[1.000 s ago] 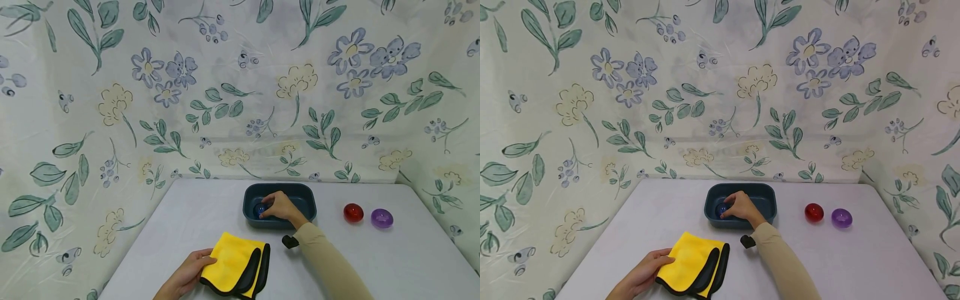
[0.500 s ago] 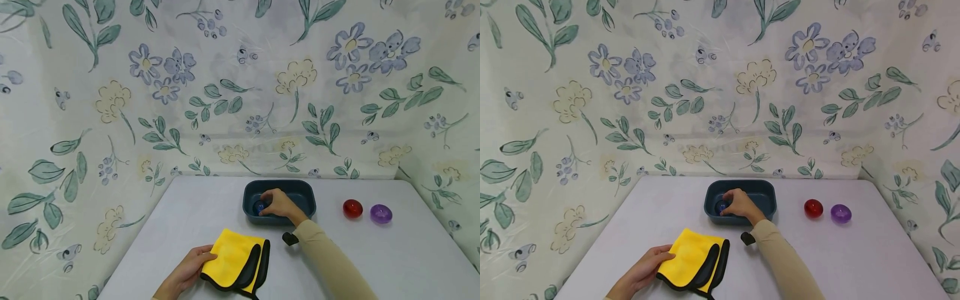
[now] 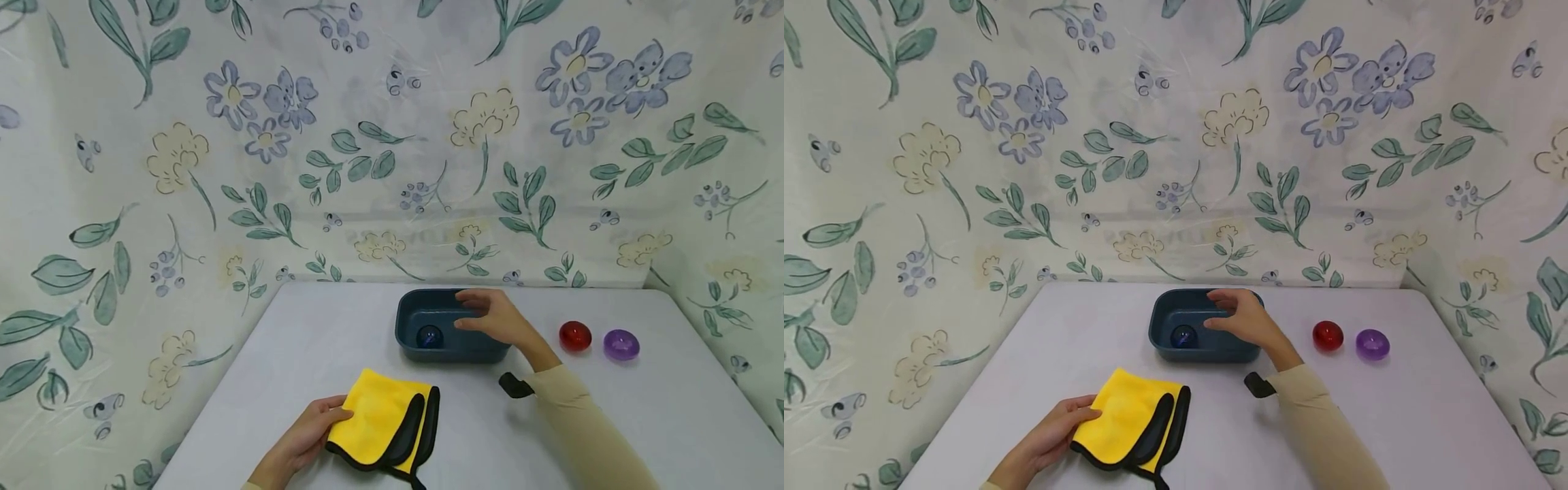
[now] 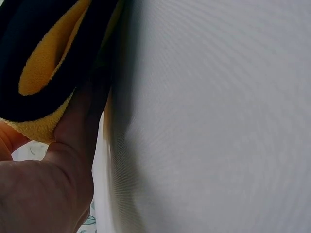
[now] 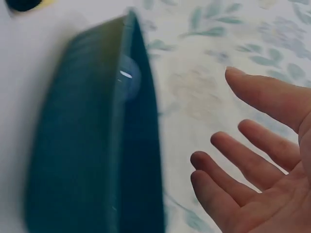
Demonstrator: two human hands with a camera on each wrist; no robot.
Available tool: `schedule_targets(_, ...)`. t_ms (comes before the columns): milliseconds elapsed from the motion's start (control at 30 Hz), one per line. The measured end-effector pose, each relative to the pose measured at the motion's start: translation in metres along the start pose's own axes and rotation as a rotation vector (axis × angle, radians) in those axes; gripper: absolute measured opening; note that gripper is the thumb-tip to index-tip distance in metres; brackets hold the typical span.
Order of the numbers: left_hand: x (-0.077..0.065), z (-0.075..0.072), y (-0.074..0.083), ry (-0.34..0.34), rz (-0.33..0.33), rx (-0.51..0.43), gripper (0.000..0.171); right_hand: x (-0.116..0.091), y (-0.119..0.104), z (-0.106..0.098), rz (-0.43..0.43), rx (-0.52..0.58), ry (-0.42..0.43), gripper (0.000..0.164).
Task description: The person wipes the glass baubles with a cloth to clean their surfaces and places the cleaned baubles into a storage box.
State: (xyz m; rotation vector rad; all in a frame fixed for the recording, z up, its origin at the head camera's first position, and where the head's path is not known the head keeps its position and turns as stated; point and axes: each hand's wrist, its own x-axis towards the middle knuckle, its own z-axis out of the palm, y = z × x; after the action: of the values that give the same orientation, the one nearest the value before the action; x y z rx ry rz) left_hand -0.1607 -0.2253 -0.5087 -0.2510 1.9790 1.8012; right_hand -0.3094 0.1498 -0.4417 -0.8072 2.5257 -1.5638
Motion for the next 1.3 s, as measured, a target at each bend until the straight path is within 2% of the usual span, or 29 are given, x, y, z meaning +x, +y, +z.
schedule_targets(167,0.002,0.002,0.002,-0.006,0.000,-0.001,0.068,-0.033,0.001,-0.048,-0.014,-0.011,0.103,0.056)
schedule_targets(333,0.004,0.002,0.000,0.001,-0.011,-0.007,0.068,-0.065,0.012,-0.089,0.032,-0.067,0.195,0.055)
schedule_targets(567,0.004,0.005,-0.001,0.007,-0.015,-0.017,0.069,-0.099,0.041,-0.131,0.099,-0.150,0.308,0.058)
schedule_targets(767,0.005,0.011,0.003,0.017,-0.007,-0.019,0.070,-0.121,0.073,-0.157,0.202,-0.176,0.394,0.064)
schedule_targets(967,0.007,0.015,0.002,0.037,-0.019,-0.027,0.068,-0.135,0.103,-0.171,0.322,-0.211,0.383,0.077)
schedule_targets(1300,0.008,0.020,0.007,0.047,-0.015,-0.021,0.070,-0.146,0.136,-0.182,0.405,-0.213,0.272,0.093)
